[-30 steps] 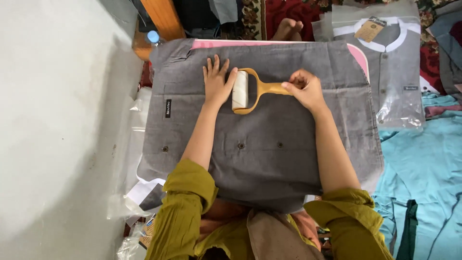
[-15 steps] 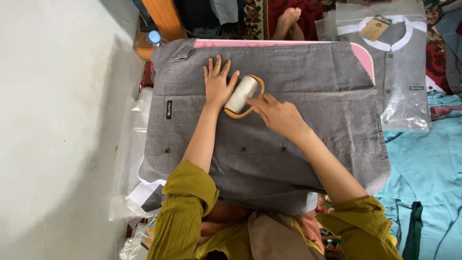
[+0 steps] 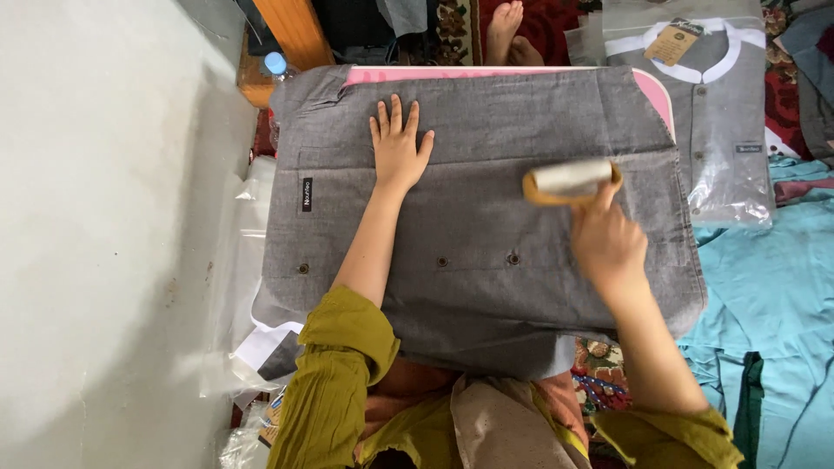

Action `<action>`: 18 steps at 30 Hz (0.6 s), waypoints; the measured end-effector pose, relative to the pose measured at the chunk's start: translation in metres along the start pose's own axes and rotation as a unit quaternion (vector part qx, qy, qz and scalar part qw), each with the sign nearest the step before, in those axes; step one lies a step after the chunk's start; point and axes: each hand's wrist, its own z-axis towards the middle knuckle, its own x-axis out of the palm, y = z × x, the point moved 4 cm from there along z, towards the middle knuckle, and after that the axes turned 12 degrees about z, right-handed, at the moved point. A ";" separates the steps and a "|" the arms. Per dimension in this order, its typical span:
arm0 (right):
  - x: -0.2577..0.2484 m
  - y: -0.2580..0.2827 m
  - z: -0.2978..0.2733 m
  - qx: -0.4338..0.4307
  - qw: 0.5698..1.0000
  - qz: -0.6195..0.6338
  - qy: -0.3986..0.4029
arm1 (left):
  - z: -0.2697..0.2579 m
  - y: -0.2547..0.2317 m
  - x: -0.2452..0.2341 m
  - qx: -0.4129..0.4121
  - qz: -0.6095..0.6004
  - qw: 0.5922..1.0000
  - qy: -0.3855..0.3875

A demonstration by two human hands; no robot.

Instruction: Using a lint roller to remove lint and dust from a grey shirt laid out on a small table.

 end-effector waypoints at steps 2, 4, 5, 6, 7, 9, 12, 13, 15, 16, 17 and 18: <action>0.032 -0.003 0.022 0.010 1.000 0.013 -0.012 | -0.002 0.000 0.003 0.000 -0.002 1.000 0.003; 0.076 0.000 0.056 0.081 0.990 0.072 0.091 | 0.000 0.003 0.004 0.005 -0.001 1.000 -0.016; 0.079 0.004 0.076 0.080 0.990 0.076 0.089 | 0.000 0.004 0.007 0.003 0.003 1.000 -0.018; 0.086 0.008 0.094 0.100 0.984 0.084 0.121 | 0.000 0.005 0.010 0.004 -0.006 1.000 -0.023; 0.091 0.014 0.115 0.117 0.977 0.094 0.151 | 0.002 0.008 0.012 0.003 -0.014 0.999 -0.032; 0.124 0.010 0.134 0.117 0.974 0.098 0.165 | 0.002 0.009 0.014 0.001 -0.012 0.999 -0.039; 0.119 0.010 0.135 0.115 0.967 0.109 0.200 | 0.000 0.006 0.009 -0.005 -0.018 0.999 -0.045; 0.108 0.010 0.129 0.117 0.961 0.117 0.219 | -0.001 0.004 0.007 -0.005 -0.025 0.999 -0.044; 0.076 0.010 0.098 0.088 0.974 0.097 0.187 | -0.002 0.004 0.003 -0.006 -0.024 0.999 -0.043; 0.060 0.009 0.081 0.062 0.983 0.077 0.155 | -0.002 0.003 0.002 -0.005 -0.025 0.999 -0.040; 0.039 0.006 0.063 0.063 0.983 0.076 0.156 | -0.001 0.003 0.003 -0.004 -0.026 0.999 -0.039; 0.017 0.005 0.046 0.038 0.988 0.068 0.136 | 0.000 0.003 0.003 -0.002 -0.013 0.999 -0.042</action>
